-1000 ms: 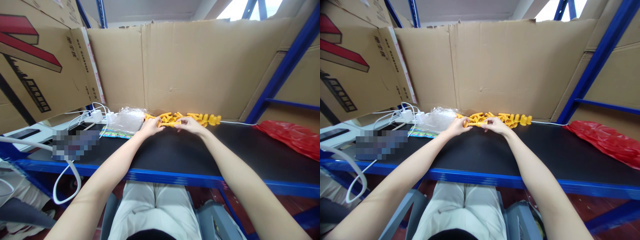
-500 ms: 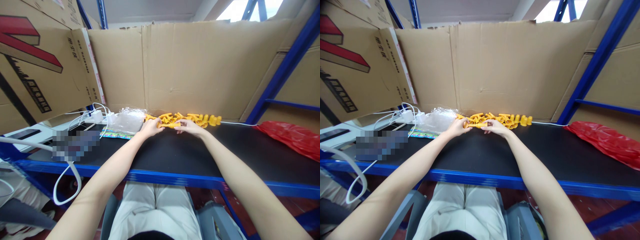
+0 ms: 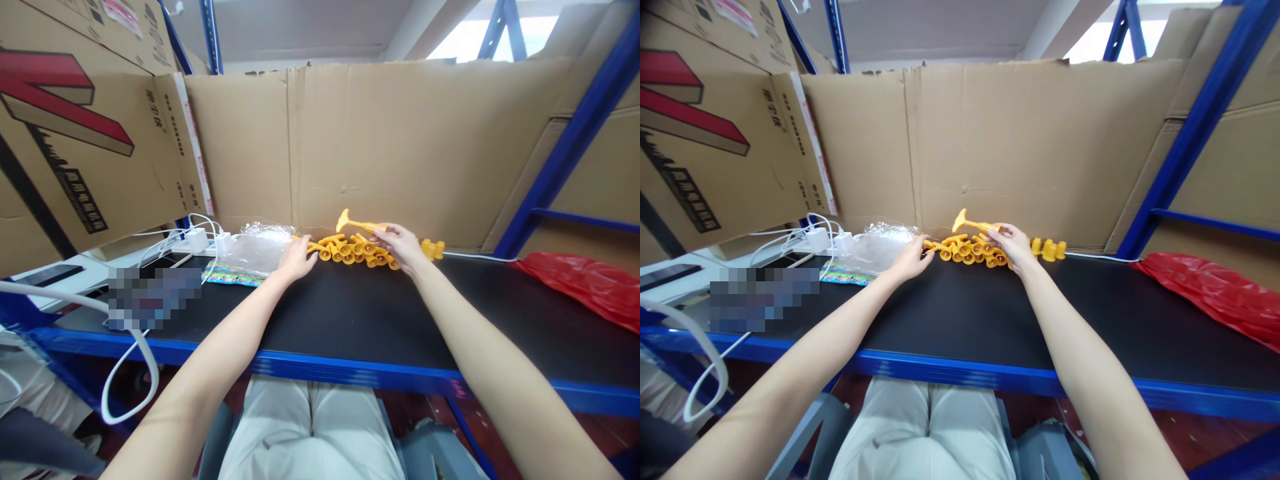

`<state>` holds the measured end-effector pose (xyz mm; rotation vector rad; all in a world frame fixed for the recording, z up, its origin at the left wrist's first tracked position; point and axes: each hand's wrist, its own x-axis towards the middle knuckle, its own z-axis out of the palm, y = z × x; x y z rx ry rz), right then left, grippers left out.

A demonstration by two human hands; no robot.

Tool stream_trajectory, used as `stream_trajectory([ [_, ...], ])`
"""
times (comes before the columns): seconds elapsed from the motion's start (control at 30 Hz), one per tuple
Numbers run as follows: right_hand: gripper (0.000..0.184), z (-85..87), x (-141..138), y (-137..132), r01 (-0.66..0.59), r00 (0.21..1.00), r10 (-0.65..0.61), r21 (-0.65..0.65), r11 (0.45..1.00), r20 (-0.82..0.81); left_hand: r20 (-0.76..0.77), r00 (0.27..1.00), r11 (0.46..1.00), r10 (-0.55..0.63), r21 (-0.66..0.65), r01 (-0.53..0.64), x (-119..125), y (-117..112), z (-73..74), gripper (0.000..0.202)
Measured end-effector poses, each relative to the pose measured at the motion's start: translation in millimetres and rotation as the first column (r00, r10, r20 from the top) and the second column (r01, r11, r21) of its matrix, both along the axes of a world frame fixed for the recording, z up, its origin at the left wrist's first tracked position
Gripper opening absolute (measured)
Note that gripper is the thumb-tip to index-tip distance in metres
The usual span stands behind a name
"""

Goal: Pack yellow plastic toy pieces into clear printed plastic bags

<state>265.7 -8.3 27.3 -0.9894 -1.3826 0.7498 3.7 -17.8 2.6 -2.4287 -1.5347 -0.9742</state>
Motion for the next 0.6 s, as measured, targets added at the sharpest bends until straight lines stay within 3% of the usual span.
stream_trajectory([
  [0.13,0.048,3.8,2.5,16.3,0.226,0.973,-0.231,0.109,0.968,0.032,-0.118,0.983,0.981,0.142,-0.117,-0.156,-7.1,10.9,-11.0,0.040],
  [0.27,0.041,1.0,-2.0,28.1,0.368,0.849,-0.439,0.266,0.891,0.295,-0.213,0.958,0.932,0.192,-0.265,-0.246,-9.1,14.7,-17.2,0.049],
  [0.4,0.036,-6.7,-10.8,34.4,0.354,0.664,-0.547,0.429,0.831,0.511,-0.301,0.939,0.896,0.167,-0.350,-0.272,-8.8,15.6,-18.8,0.045],
  [0.6,0.037,-16.8,-28.3,32.4,0.290,0.369,-0.553,0.473,0.832,0.747,-0.313,0.934,0.890,0.171,-0.357,-0.283,-10.0,19.0,-21.7,0.049],
])
